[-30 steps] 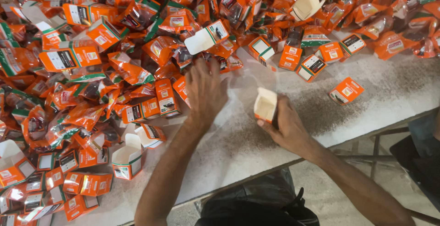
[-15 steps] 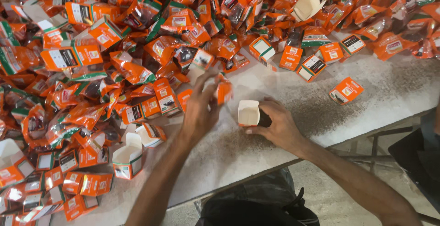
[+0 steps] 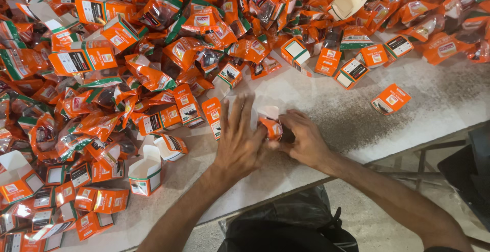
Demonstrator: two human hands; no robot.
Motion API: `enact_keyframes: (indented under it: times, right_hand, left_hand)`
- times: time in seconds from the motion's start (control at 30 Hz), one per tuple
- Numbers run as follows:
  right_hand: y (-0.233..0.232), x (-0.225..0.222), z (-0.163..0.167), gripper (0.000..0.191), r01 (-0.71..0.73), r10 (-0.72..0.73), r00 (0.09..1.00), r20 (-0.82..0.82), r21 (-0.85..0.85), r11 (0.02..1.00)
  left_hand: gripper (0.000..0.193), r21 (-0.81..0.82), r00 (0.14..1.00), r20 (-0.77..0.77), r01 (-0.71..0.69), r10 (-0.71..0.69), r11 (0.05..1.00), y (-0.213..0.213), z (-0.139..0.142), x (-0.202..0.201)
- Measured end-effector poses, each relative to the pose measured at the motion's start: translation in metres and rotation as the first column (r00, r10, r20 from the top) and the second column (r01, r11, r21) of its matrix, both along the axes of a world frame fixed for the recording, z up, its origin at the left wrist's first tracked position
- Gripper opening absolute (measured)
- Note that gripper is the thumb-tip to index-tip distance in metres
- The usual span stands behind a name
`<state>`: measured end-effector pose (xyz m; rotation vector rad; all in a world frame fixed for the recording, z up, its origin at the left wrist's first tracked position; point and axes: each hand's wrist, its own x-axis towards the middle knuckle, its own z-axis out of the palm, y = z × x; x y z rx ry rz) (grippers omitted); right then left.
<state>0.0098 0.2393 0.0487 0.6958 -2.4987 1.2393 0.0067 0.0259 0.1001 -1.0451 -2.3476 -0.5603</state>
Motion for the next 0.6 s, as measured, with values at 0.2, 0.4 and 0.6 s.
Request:
enact_keyframes:
  times: [0.2, 0.4, 0.6]
  right_hand:
    - [-0.003, 0.000, 0.006, 0.067, -0.018, 0.017, 0.998, -0.065, -0.011, 1.000]
    - [-0.001, 0.003, 0.008, 0.060, -0.031, 0.031, 0.999, 0.039, 0.002, 1.000]
    - [-0.003, 0.010, 0.002, 0.078, 0.037, -0.036, 0.999, 0.018, -0.074, 0.997]
  left_hand:
    - [0.024, 0.111, 0.973, 0.186, -0.161, 0.139, 0.981, 0.017, 0.002, -0.001]
    - [0.070, 0.361, 0.633, 0.774, -0.467, 0.020, 0.807, 0.028, -0.026, -0.002]
    - [0.021, 0.308, 0.535, 0.845, -0.481, -0.004, 0.821, 0.024, -0.058, -0.026]
